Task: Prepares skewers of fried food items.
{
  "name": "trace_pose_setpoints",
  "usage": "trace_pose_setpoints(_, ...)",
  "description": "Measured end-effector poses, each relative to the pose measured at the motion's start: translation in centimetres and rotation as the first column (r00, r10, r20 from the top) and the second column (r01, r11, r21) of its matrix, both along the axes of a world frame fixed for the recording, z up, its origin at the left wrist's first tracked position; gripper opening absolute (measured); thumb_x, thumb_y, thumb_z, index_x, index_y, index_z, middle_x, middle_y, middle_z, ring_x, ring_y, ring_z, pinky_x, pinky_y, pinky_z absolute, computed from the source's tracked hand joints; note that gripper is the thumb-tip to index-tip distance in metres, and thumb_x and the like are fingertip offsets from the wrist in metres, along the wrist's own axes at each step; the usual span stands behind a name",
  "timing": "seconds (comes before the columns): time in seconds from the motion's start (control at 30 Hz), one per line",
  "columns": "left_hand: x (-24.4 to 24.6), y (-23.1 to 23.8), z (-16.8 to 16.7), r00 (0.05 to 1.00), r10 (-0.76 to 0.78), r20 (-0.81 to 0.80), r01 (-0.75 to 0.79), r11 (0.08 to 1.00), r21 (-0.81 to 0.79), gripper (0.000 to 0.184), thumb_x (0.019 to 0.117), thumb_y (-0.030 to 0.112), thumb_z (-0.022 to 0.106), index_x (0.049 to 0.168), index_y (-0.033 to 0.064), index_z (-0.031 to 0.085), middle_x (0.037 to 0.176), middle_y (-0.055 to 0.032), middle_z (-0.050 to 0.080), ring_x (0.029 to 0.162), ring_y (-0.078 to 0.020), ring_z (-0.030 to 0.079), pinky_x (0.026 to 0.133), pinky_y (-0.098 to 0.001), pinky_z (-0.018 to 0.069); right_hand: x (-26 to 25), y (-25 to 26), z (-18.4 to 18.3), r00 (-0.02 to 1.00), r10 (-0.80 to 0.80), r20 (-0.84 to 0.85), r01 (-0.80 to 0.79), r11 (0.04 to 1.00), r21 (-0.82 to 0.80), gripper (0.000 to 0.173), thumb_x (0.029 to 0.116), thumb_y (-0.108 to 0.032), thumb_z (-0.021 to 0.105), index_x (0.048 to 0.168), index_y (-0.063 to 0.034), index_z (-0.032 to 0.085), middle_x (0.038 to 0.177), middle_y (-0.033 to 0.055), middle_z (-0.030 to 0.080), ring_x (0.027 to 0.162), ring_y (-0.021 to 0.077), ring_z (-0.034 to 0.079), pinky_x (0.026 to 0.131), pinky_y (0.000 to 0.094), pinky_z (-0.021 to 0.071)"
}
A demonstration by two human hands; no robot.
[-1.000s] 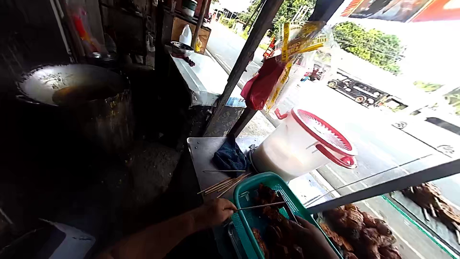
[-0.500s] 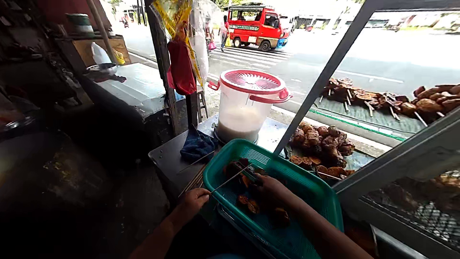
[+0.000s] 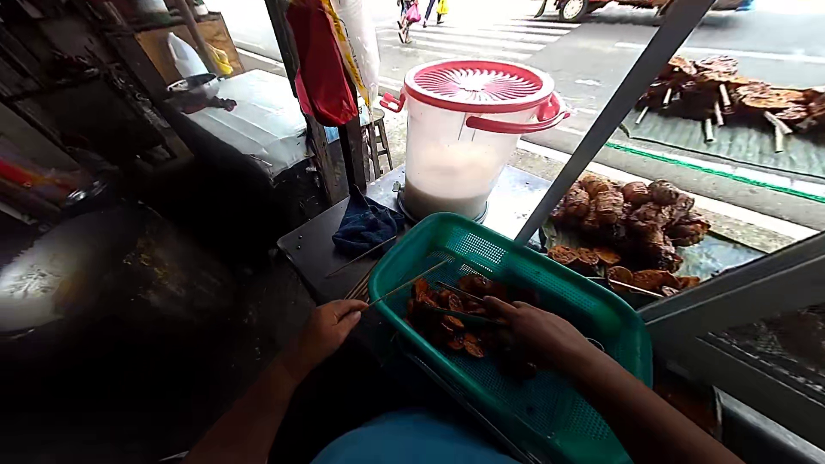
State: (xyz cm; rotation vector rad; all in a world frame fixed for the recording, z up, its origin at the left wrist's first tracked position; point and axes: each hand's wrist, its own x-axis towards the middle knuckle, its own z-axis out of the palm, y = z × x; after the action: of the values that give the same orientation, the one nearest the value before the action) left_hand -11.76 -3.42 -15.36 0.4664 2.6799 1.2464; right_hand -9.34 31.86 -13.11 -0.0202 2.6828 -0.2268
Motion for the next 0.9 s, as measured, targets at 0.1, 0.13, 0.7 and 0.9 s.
trace_pose_setpoints(0.1,-0.7,-1.1,1.4,0.997,-0.013,-0.082,0.000,0.989,-0.151,0.032,0.1066,0.020,0.049,0.127,0.0073,0.071,0.122,-0.0125,0.071,0.109,-0.0205,0.068,0.099,-0.0421,0.0525,-0.5,0.0,0.2,1.000,-0.017,-0.008,0.017,1.000,-0.004,0.056,0.1055,-0.030,0.057,0.158,-0.0200,0.041,0.133,0.0249,0.062,0.121,0.0438,0.062,0.097,0.0621,0.0499)
trace_pose_setpoints(0.13,-0.9,-1.4,1.5,0.994,-0.028,-0.110,0.006,0.980,-0.199,0.031,0.1071,0.020,0.050,0.127,0.0082,0.071,0.122,-0.0131,0.071,0.111,-0.0239,0.069,0.099,-0.0475,0.0524,-0.6,0.4,-0.1,0.999,-0.026,-0.033,0.026,1.000,0.002,0.053,0.1054,-0.031,0.057,0.156,-0.0211,0.044,0.129,0.0229,0.064,0.118,0.0419,0.064,0.094,0.0610,0.0514)
trace_pose_setpoints(0.7,-3.2,1.0,2.7,0.904,-0.324,-0.278,0.091,0.782,-0.617,0.030,0.1069,0.019,0.050,0.124,0.0099,0.072,0.101,-0.0196,0.071,0.094,-0.0391,0.070,0.079,-0.0608,0.0553,0.3,3.3,-0.2,0.998,-0.017,-0.054,0.024,0.991,0.134,0.050,0.1016,-0.033,0.063,0.149,-0.0205,0.053,0.111,0.0207,0.070,0.104,0.0414,0.068,0.082,0.0609,0.0546)
trace_pose_setpoints(0.9,-3.4,1.7,3.0,0.897,-0.362,-0.252,0.109,0.735,-0.669,0.028,0.1063,0.018,0.051,0.121,0.0107,0.074,0.097,-0.0177,0.070,0.089,-0.0377,0.070,0.073,-0.0590,0.0552,-1.2,2.1,-2.1,0.997,-0.057,0.046,0.050,0.988,0.144,0.036,0.1050,-0.030,0.056,0.137,-0.0132,0.060,0.111,0.0205,0.070,0.110,0.0425,0.067,0.085,0.0634,0.0528)
